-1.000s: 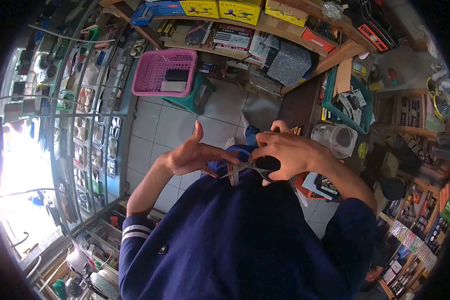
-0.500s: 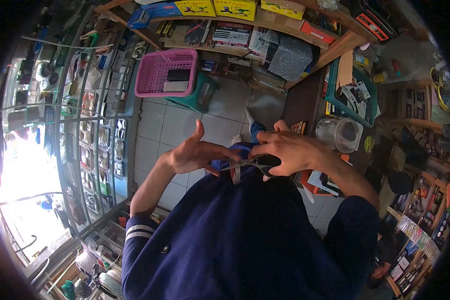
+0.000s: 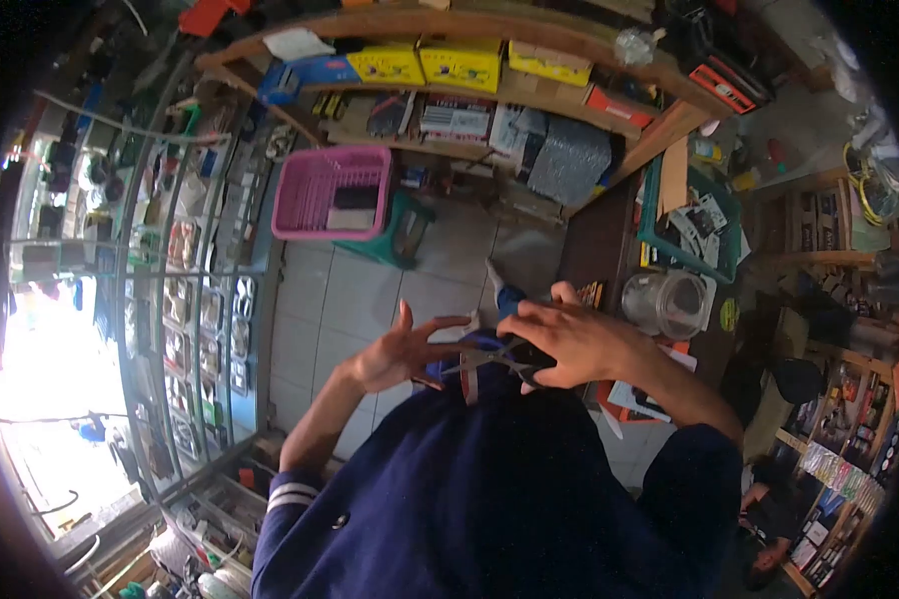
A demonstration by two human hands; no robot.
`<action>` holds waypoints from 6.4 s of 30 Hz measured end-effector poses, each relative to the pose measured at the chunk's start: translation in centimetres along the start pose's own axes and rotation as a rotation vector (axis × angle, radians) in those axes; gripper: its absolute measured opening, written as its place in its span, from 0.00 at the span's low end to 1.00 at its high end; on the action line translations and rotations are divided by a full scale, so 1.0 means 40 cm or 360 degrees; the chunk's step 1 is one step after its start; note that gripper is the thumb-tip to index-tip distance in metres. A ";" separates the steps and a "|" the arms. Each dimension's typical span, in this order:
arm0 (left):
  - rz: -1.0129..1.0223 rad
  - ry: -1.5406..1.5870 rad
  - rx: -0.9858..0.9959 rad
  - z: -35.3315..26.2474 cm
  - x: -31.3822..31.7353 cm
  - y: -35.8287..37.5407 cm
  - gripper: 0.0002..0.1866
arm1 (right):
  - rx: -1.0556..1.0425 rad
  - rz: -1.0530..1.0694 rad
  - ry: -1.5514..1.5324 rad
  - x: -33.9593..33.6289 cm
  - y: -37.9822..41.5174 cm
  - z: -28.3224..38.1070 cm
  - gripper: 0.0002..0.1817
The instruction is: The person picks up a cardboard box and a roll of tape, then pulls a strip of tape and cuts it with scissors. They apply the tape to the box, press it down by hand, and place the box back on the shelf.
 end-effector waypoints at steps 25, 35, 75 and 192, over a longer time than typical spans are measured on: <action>-0.0537 -0.2380 0.1498 -0.619 0.205 -0.481 0.57 | 0.0550 -0.1385 0.0017 -0.664 -0.377 -0.537 0.12; -0.0901 -0.3052 0.1247 -0.822 0.095 -0.823 0.54 | 0.0676 -0.1435 0.0205 -0.650 -0.392 -0.572 0.04; -0.0603 -0.2643 0.1988 -0.819 0.108 -0.571 0.43 | -0.0193 -0.1349 -0.2332 -0.650 -0.446 -0.322 0.18; -0.1418 -0.1920 0.2312 -0.920 -0.071 -0.615 0.07 | -0.0003 -0.1482 -0.2287 -0.575 -0.489 -0.407 0.13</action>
Point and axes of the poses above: each hand's wrist, its own y-axis away from the middle knuckle, its own x-axis out of the palm, z = x × y, the point moved 2 cm from there along -y, towards the middle knuckle, and after that the axes turned 15 degrees about x, right-handed, at the moved point
